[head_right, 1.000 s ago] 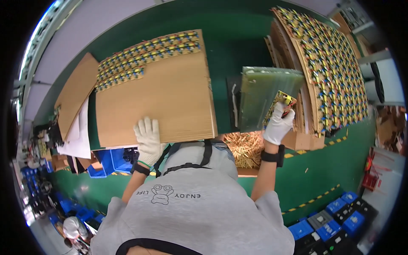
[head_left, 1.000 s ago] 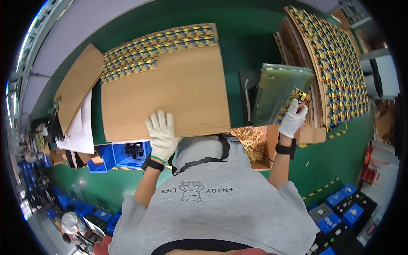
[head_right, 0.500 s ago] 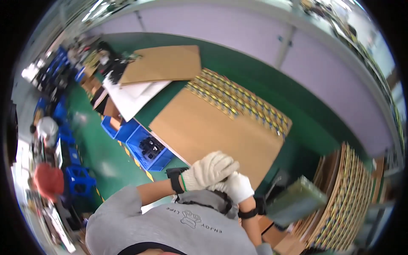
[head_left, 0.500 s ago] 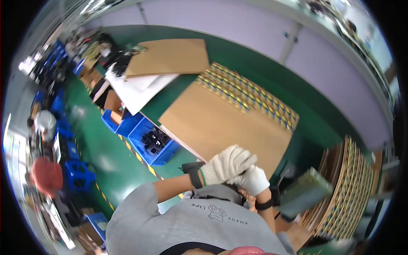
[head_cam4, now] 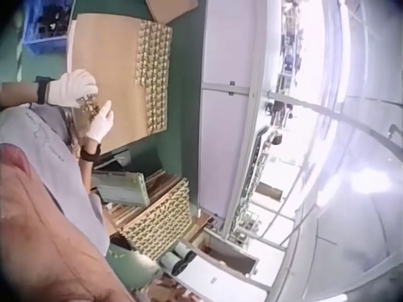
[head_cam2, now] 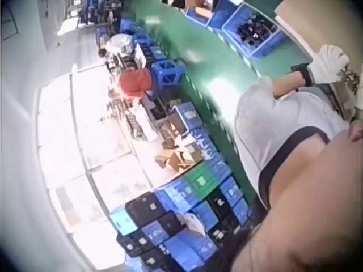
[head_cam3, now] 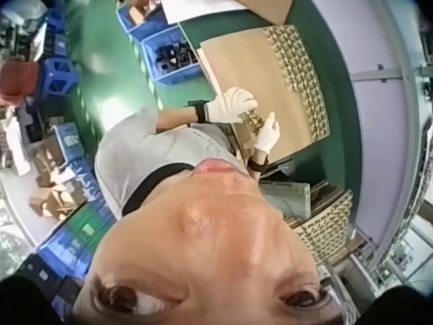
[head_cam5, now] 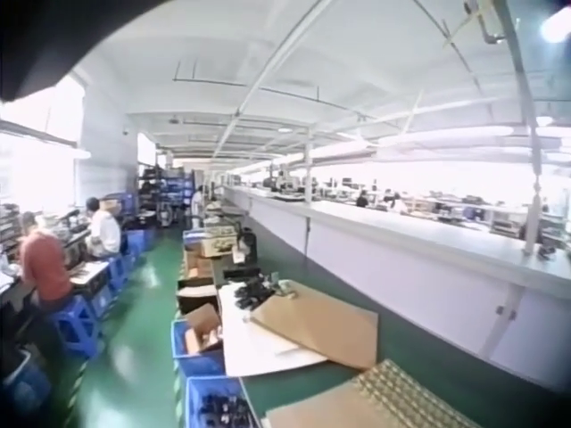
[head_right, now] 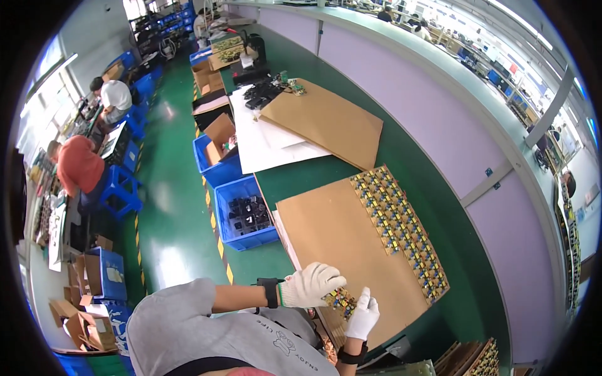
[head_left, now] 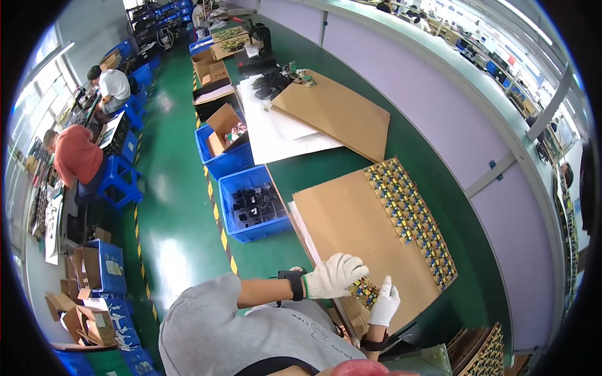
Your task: The person picks up circuit boards from a stack, inspects them, and places them onto a cardboard sheet. They then transfer the circuit boards one at a time into a green slotted rack.
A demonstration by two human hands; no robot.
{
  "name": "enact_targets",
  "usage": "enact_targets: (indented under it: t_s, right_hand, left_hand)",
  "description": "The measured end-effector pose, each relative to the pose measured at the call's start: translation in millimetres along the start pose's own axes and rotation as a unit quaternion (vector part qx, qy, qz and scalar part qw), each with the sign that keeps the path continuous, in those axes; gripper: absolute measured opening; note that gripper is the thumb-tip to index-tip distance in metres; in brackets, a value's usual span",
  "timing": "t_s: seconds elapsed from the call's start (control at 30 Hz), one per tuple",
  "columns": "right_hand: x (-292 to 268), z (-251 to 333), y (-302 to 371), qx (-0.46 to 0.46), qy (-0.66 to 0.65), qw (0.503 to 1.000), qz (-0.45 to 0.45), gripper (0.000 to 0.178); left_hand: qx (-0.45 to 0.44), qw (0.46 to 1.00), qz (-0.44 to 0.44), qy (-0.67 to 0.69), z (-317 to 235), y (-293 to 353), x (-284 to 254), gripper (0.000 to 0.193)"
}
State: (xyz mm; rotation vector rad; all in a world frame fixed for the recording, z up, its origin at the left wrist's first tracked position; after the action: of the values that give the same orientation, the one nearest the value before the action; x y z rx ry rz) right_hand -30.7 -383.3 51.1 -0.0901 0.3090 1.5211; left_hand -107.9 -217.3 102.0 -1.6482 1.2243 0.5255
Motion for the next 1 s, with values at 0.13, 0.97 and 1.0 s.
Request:
enact_targets:
  t_s: [0.13,0.97,1.0]
  right_hand:
    - [19.6,11.8,-7.0,0.017,0.008,0.999,-0.043,0.038]
    - [73.3,23.4,-97.8,-0.190,0.524,0.826,-0.087,0.038]
    - [59.3,12.5,-98.3,-0.161,0.537,0.822,-0.099,0.038]
  left_hand:
    - [0.056,0.995,-0.077,-0.035,20.7,-9.0,1.1,0.068]
    - [-0.001,0.993,0.117,-0.008,128.1,-51.2,12.6,0.042]
    - [0.016,0.991,0.136,0.015,127.5,-49.5,20.9,0.042]
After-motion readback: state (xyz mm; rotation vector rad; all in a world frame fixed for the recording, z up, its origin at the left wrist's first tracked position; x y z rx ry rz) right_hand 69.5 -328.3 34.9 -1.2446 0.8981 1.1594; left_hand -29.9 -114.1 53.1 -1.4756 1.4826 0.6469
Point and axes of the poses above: each hand's wrist, its own y-axis away from the middle knuckle, its own x-axis out of the palm, z = x × y, the point moved 5 cm from there along -y, towards the middle knuckle, and after that the axes turned 8 degrees about -z, right-handed, at the moved point
